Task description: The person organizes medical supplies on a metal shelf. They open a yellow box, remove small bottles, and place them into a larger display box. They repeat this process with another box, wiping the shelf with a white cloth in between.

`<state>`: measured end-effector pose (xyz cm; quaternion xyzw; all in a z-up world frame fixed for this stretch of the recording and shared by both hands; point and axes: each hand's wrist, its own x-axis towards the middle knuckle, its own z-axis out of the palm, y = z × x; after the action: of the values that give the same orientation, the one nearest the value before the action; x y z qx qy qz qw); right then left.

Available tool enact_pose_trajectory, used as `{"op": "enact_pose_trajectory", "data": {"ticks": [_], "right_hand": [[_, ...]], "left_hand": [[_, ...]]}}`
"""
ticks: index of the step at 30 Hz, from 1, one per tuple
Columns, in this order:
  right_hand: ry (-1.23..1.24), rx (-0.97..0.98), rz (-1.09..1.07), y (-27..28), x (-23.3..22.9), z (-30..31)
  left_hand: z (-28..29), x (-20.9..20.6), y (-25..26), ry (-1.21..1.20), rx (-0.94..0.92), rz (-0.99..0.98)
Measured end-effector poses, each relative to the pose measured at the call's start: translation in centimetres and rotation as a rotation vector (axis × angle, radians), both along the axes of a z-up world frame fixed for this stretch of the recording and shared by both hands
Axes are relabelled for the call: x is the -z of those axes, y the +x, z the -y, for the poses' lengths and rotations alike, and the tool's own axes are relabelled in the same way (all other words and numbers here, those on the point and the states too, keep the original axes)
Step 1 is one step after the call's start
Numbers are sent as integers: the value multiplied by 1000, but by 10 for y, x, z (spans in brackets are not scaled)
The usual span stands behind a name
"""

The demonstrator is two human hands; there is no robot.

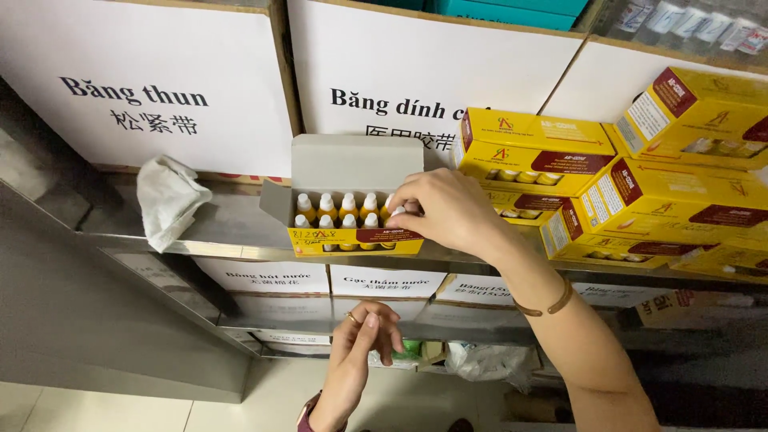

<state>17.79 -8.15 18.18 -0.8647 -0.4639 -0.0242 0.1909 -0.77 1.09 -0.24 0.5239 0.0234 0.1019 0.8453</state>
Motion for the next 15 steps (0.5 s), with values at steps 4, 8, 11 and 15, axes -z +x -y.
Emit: {"op": "enact_pose_trajectory", "data": {"ticks": [4, 8, 11, 15], "right_hand": [[-91, 34, -38, 10, 1, -9], [-66, 35, -6, 10, -1, -23], [-98, 62, 38, 12, 5, -37], [-113, 91, 84, 9, 9, -42]], "left_hand": [[-3, 2, -4, 26, 0, -10], [-5, 4, -10, 17, -7, -3], [-6, 1, -18, 23, -5, -29], [-8, 6, -26, 23, -14, -27]]}}
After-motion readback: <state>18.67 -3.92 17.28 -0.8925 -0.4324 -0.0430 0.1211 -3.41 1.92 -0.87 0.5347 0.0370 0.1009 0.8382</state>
